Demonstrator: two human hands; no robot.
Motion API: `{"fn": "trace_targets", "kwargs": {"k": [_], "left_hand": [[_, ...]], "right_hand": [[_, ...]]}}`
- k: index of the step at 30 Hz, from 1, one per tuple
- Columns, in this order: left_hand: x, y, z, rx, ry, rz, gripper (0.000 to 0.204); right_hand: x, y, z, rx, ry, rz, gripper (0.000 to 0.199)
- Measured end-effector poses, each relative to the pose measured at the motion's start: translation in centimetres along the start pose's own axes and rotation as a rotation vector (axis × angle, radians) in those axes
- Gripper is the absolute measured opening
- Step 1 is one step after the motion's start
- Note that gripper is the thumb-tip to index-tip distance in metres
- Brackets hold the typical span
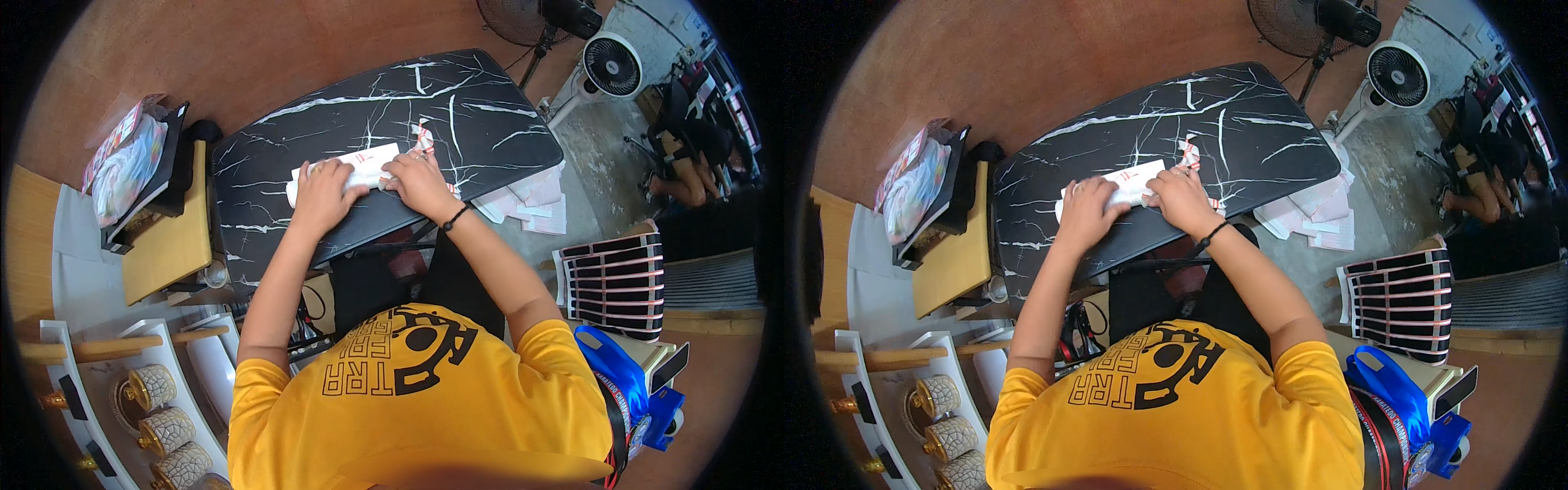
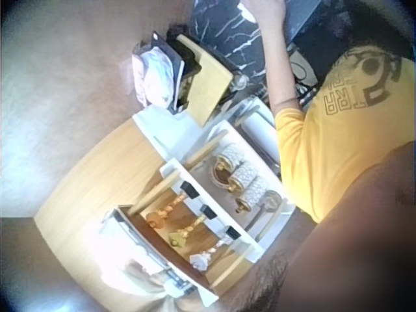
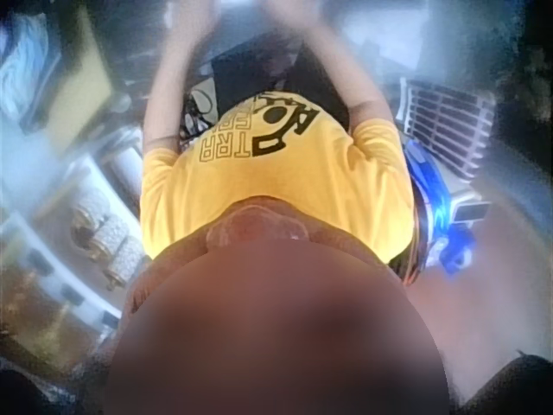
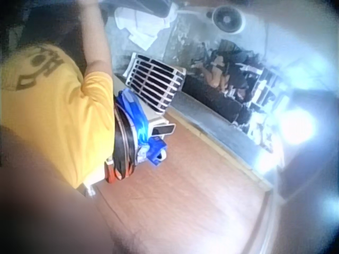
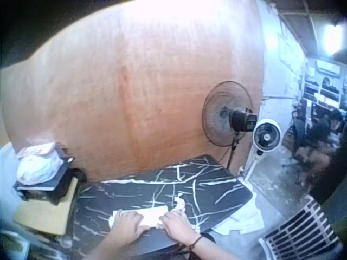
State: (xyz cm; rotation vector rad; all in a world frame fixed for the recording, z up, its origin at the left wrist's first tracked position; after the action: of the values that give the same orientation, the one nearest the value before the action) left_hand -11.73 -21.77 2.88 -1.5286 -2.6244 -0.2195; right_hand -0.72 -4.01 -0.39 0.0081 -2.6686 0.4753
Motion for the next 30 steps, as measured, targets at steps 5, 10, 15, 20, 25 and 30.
{"fn": "trace_targets", "kwargs": {"k": [5,10,15,20,25,30], "left_hand": [[-3.4,1.4,-0.7,0.121,0.275,-0.144,0.062],[-6.0,1.7,-1.6,-0.165,0.667,-0.221,0.058],[-5.5,3.4,2.6,-0.364,0.466,-0.23,0.062],[-4.9,4.1,5.2,-0.388,0.39,-0.283,0.062],[-4.9,5.0,5.2,-0.259,0.346,-0.257,0.057],[-4.7,5.5,5.2,-0.239,0.318,-0.271,0.054]], "right_hand": [[-0.4,1.9,-2.5,-0.056,0.15,-0.006,0.007],[-11.8,11.7,-9.5,0.21,1.101,0.395,0.005],[-32.4,23.6,-9.6,0.192,1.257,1.073,0.013],[-46.9,25.6,4.9,0.252,0.664,1.687,0.025],[-48.2,24.5,12.7,1.496,0.683,2.111,0.017],[-36.0,33.1,10.4,1.736,1.396,1.521,0.028]]}}
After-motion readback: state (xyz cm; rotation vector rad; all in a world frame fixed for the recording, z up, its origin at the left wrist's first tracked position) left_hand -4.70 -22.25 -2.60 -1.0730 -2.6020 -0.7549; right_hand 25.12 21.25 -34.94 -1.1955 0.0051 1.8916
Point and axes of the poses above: each hand's wrist, its own x-axis towards the middle knuckle, its own z-axis out of the palm, y = z × x, the point moved 2 cm from there along x, towards the middle knuckle, and after that the axes turned 3 degrees about -y, right-handed, at the moved point
